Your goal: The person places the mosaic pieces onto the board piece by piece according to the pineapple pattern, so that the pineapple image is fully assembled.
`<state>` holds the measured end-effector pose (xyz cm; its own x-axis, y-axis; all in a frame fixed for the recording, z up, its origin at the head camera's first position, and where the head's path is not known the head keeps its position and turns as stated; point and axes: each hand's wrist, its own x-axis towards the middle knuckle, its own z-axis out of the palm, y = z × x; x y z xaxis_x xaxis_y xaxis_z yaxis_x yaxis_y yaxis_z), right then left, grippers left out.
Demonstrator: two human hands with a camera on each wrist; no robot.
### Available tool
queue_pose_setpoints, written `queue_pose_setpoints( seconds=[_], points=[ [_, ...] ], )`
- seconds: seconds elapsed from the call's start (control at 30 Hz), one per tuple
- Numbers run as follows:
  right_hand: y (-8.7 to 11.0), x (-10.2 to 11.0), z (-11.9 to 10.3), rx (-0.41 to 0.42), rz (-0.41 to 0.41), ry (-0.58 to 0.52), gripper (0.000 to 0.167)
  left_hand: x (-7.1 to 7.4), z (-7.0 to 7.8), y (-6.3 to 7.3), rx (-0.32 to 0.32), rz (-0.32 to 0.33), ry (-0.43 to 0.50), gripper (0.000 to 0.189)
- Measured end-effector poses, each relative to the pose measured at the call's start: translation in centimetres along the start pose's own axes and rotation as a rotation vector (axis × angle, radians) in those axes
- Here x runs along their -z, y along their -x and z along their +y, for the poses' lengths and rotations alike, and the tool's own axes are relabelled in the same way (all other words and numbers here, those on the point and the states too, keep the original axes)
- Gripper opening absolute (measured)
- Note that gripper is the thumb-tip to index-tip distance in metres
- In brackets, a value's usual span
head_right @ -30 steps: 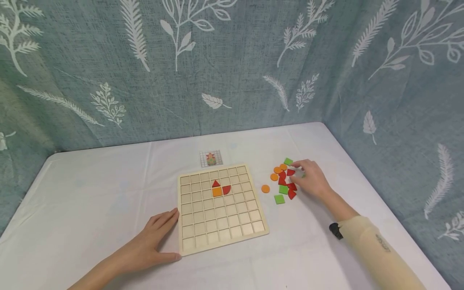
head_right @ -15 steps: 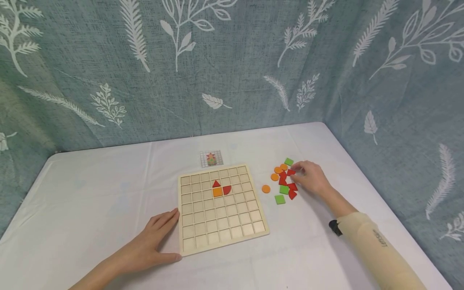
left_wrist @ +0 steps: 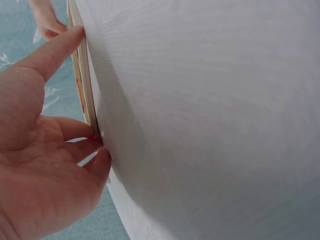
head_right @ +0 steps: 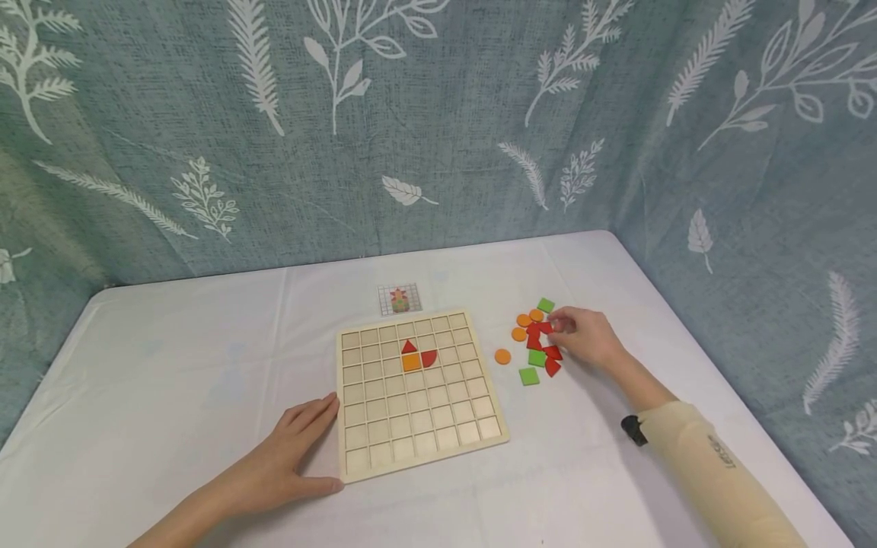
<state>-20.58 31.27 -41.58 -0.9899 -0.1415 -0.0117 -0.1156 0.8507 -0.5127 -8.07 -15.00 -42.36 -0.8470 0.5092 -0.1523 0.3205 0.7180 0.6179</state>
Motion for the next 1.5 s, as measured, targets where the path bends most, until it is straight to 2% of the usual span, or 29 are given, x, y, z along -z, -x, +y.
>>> queue_pose_setpoints(
  seconds=[0.2, 0.43, 0.97, 1.27, 1.5],
  points=[
    [-0.1, 0.2, 0.0, 0.020, -0.026, 0.025, 0.030, 0.0, 0.0, 0.0, 0.000, -0.002, 0.010, 0.104],
    [-0.2, 0.2, 0.1, -0.008, -0.038, 0.011, 0.028, 0.0, 0.0, 0.0, -0.009, 0.000, 0.008, 0.104],
    [-0.1, -0.1, 0.3, -0.035, 0.013, 0.012, 0.031, 0.0, -0.1, 0.2, -0.018, 0.006, -0.008, 0.104],
    [0.2, -0.3, -0.7, -0.011, 0.095, -0.022, 0.031, 0.0, 0.0, 0.2, -0.020, 0.012, -0.010, 0.103],
    [0.1, -1.0, -2.6, 0.002, 0.092, -0.082, 0.032, 0.0, 0.0, 0.2, -0.018, 0.013, -0.003, 0.103]
  ],
)
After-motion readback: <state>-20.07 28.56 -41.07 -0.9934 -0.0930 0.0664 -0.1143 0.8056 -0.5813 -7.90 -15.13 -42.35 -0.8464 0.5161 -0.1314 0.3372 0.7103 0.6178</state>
